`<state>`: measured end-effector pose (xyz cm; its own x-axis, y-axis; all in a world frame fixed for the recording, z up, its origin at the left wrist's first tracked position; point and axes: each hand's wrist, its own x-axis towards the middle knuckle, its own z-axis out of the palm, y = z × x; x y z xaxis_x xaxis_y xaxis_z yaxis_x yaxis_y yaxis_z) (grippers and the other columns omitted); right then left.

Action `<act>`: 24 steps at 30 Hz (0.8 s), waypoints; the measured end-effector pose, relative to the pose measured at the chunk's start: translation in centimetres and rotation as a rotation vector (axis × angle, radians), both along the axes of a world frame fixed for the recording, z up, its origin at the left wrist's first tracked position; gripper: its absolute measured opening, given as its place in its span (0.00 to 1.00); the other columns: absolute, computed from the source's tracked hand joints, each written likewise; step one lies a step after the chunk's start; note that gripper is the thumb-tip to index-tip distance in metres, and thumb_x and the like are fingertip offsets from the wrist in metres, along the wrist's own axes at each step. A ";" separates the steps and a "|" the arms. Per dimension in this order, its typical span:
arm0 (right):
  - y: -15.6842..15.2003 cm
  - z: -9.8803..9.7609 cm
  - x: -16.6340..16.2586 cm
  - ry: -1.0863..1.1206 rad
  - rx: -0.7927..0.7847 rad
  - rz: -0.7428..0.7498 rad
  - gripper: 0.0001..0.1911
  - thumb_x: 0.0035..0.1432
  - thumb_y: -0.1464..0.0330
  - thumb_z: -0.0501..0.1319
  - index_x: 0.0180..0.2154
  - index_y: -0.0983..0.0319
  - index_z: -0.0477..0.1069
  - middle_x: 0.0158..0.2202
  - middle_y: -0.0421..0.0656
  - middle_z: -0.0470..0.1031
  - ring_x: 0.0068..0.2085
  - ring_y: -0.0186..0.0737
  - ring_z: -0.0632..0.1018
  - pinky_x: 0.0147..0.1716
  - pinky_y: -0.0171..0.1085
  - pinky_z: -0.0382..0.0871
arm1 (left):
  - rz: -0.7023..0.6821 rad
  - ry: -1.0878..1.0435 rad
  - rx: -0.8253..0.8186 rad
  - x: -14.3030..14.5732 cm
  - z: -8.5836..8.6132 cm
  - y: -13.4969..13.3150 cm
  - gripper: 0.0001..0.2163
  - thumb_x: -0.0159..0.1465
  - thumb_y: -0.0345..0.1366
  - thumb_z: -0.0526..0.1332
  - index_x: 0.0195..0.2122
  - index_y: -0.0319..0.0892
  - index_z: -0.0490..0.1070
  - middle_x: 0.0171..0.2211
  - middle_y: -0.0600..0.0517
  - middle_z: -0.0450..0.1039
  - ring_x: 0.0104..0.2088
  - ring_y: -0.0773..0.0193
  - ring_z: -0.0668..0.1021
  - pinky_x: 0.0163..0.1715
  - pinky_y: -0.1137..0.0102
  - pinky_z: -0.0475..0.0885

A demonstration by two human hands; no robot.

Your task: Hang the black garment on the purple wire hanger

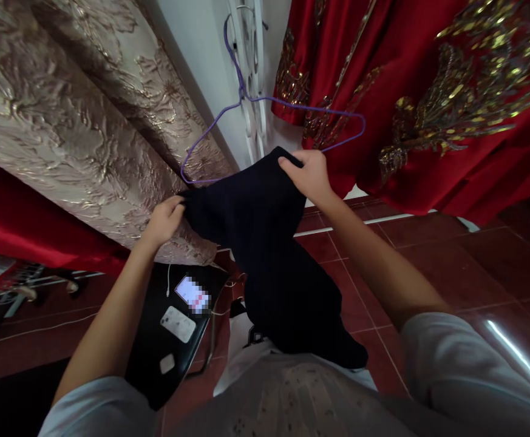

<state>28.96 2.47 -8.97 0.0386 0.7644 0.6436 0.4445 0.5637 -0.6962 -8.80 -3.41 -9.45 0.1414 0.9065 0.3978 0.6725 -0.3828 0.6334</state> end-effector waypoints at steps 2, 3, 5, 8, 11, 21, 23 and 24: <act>-0.9 0.8 1.2 0.000 0.034 -0.038 0.26 0.58 0.68 0.66 0.18 0.59 0.51 0.20 0.35 0.47 0.23 0.30 0.55 0.26 0.36 0.57 | 0.023 -0.013 0.076 0.6 1.3 0.7 0.14 0.66 0.20 0.55 0.25 0.41 0.70 0.33 0.50 0.71 0.40 0.57 0.74 0.48 0.65 0.66; -1.3 1.1 1.4 0.006 0.031 -0.037 0.26 0.57 0.70 0.66 0.18 0.59 0.51 0.20 0.35 0.47 0.23 0.30 0.55 0.26 0.35 0.57 | 0.025 -0.037 0.117 1.2 2.1 1.0 0.14 0.67 0.21 0.55 0.26 0.41 0.69 0.34 0.50 0.70 0.42 0.57 0.74 0.51 0.64 0.66; -2.2 1.3 1.5 0.015 -0.007 0.017 0.26 0.59 0.69 0.66 0.18 0.59 0.51 0.19 0.34 0.48 0.22 0.30 0.55 0.25 0.35 0.58 | -0.010 -0.123 0.205 3.1 3.9 1.6 0.09 0.68 0.24 0.60 0.31 0.42 0.72 0.38 0.50 0.71 0.46 0.56 0.74 0.56 0.62 0.66; -3.4 1.0 1.4 -0.016 -0.061 0.186 0.23 0.65 0.62 0.63 0.20 0.60 0.59 0.20 0.36 0.58 0.23 0.32 0.63 0.26 0.35 0.64 | -0.117 -0.242 0.305 6.3 6.5 2.4 0.08 0.66 0.32 0.68 0.46 0.44 0.74 0.46 0.50 0.74 0.51 0.55 0.74 0.62 0.59 0.64; -4.5 1.2 3.0 -0.055 0.050 0.192 0.11 0.65 0.60 0.62 0.34 0.60 0.75 0.33 0.42 0.77 0.36 0.40 0.78 0.39 0.40 0.75 | -0.134 -0.176 0.337 8.0 8.1 3.4 0.12 0.66 0.39 0.71 0.47 0.43 0.74 0.42 0.51 0.75 0.47 0.56 0.74 0.64 0.54 0.63; -5.3 9.3 11.2 0.255 -0.440 0.219 0.09 0.57 0.65 0.71 0.31 0.66 0.80 0.27 0.47 0.81 0.29 0.39 0.81 0.26 0.36 0.73 | -0.055 -0.205 0.295 7.8 10.1 2.7 0.24 0.64 0.59 0.65 0.46 0.41 0.76 0.47 0.50 0.77 0.62 0.53 0.69 0.63 0.59 0.57; -5.3 10.2 11.7 0.337 -0.526 0.283 0.08 0.55 0.67 0.72 0.29 0.67 0.80 0.25 0.46 0.79 0.25 0.37 0.79 0.22 0.33 0.69 | -0.052 -0.243 0.273 7.8 10.4 2.9 0.28 0.64 0.61 0.63 0.50 0.39 0.75 0.50 0.53 0.78 0.62 0.55 0.70 0.64 0.62 0.57; -5.2 10.2 11.8 0.360 -0.563 0.298 0.08 0.55 0.68 0.72 0.28 0.67 0.80 0.24 0.45 0.79 0.25 0.36 0.79 0.21 0.32 0.69 | -0.049 -0.244 0.277 7.8 10.4 3.0 0.28 0.64 0.60 0.63 0.53 0.39 0.75 0.52 0.54 0.78 0.62 0.56 0.71 0.64 0.63 0.57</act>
<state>40.72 -2.74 1.23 -0.0882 0.9867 0.1364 0.0172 0.1384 -0.9902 -1.01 -0.38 0.99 0.0528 0.7545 0.6541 0.4909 -0.5900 0.6410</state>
